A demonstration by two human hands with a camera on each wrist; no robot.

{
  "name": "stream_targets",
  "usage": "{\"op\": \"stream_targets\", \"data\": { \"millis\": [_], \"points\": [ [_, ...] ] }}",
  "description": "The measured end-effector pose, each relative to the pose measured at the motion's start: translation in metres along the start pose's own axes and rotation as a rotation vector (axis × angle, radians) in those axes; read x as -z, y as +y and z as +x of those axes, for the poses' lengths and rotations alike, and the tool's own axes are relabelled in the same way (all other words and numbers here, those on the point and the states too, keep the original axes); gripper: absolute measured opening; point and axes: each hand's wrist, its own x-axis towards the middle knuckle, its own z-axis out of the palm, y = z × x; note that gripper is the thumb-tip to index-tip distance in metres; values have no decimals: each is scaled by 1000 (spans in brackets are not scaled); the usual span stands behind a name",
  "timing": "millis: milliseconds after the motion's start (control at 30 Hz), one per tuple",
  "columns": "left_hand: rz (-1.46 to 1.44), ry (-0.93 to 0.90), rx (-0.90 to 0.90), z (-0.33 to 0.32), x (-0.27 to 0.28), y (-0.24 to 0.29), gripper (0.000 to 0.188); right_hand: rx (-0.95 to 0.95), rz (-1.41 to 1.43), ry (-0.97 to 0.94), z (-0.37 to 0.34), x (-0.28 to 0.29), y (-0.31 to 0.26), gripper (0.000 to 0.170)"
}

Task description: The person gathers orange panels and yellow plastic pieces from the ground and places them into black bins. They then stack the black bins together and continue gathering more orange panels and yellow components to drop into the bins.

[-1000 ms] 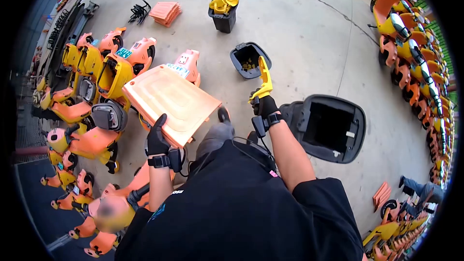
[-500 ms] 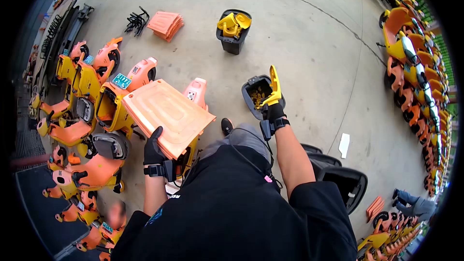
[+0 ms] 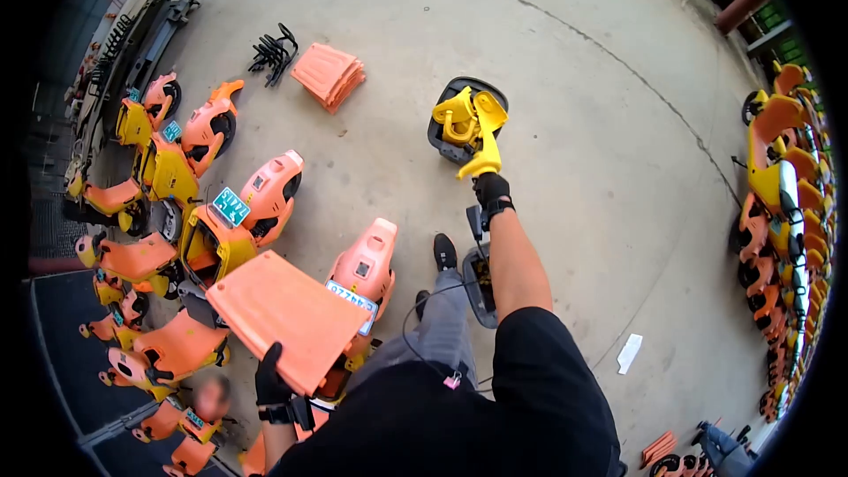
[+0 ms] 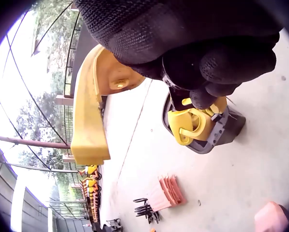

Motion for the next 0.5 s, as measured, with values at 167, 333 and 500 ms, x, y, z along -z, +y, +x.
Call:
{"op": "stream_targets", "data": {
  "millis": [167, 333, 500],
  "points": [
    [-28, 109, 147, 18, -16, 11, 53, 10, -365, 105, 94, 6, -20, 18],
    [-48, 173, 286, 42, -41, 16, 54, -121, -396, 185, 173, -7, -9, 23],
    [-60, 213, 341, 69, -51, 8, 58, -81, 324, 195, 234, -39, 31, 24]
  ]
}}
